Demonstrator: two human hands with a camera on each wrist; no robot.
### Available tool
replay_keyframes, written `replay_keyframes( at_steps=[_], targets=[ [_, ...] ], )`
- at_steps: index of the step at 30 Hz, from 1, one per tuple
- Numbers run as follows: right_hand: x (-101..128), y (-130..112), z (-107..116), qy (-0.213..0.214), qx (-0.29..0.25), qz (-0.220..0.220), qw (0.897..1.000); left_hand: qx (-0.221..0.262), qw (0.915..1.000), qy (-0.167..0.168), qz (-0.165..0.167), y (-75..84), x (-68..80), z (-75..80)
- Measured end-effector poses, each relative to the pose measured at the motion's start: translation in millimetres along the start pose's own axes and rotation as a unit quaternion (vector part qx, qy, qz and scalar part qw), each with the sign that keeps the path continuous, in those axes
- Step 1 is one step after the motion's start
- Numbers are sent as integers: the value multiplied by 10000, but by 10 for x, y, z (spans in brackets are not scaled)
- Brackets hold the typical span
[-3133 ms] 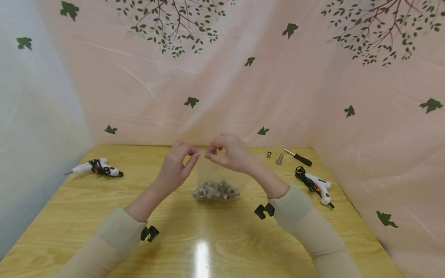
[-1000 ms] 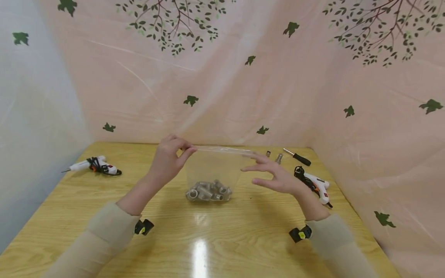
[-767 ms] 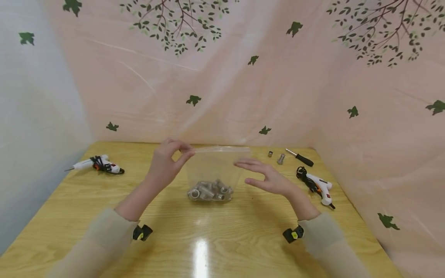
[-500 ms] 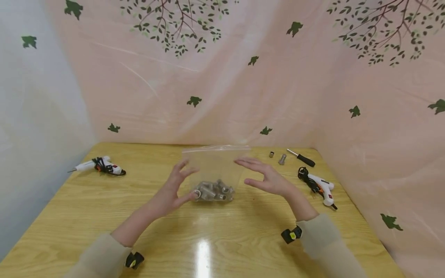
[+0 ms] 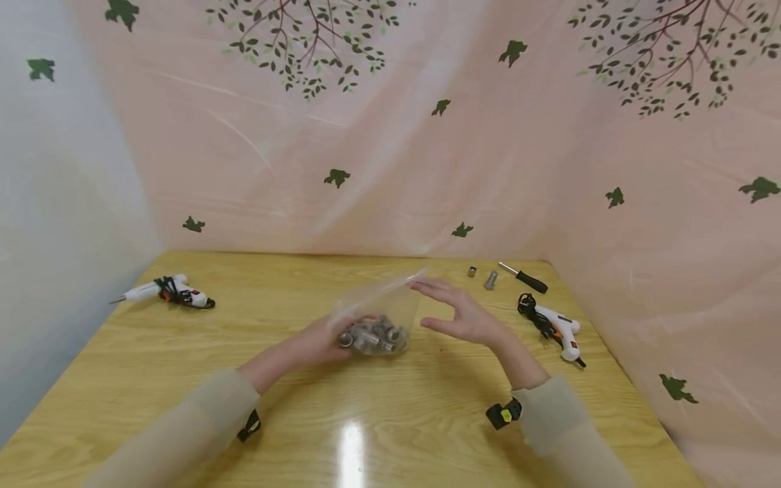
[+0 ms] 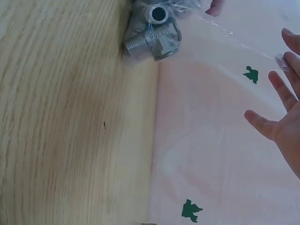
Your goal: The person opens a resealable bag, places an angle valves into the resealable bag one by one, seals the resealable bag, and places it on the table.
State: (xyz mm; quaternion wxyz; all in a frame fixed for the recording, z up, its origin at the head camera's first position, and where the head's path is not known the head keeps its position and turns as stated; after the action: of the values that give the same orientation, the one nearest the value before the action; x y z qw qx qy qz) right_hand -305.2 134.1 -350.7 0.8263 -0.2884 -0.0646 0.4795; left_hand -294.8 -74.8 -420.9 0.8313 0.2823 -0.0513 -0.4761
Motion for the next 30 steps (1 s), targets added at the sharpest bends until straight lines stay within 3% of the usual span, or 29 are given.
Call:
replay_keyframes(
  at_steps=[4, 8, 14, 20, 24, 26, 30],
  targets=[
    [-15, 13, 73, 170, 65, -193, 9996, 250, 9984, -30, 498, -46, -19, 40],
    [-54, 49, 131, 215, 208, -446, 9986, 1245, 9881, -411, 800, -10, 33, 43],
    [-105, 228, -66, -613, 589, -944, 9919, 2370, 9547, -1134, 1399, 54, 217, -134],
    [-150, 443, -443, -1376, 404, -1281, 9813, 2566, 9435, -1246, 1689, -45, 324, -288],
    [-193, 545, -627, -1636, 499, -1515, 9735, 2440, 9443, -1185, 1861, -99, 311, -312],
    [-219, 594, -694, -1757, 766, -1616, 9681, 2210, 9505, -1154, 1854, -113, 290, -302],
    [-286, 668, -771, -1909, 1061, -1747, 9601, 1239, 9677, -882, 2009, -175, 282, -220]
  ],
)
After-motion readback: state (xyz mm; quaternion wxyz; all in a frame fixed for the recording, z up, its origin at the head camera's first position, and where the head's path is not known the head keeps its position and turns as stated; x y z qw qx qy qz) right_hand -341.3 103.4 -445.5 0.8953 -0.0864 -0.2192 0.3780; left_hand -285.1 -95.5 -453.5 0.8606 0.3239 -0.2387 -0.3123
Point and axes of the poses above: each hand's wrist, its own x-axis away from the middle knuckle, its own z-axis out of the back of the hand, y = z × x, the point moved 7 cm from there along -x, towards the middle knuckle, and after that the axes turned 12 degrees about -y, right-handed, at the moved point
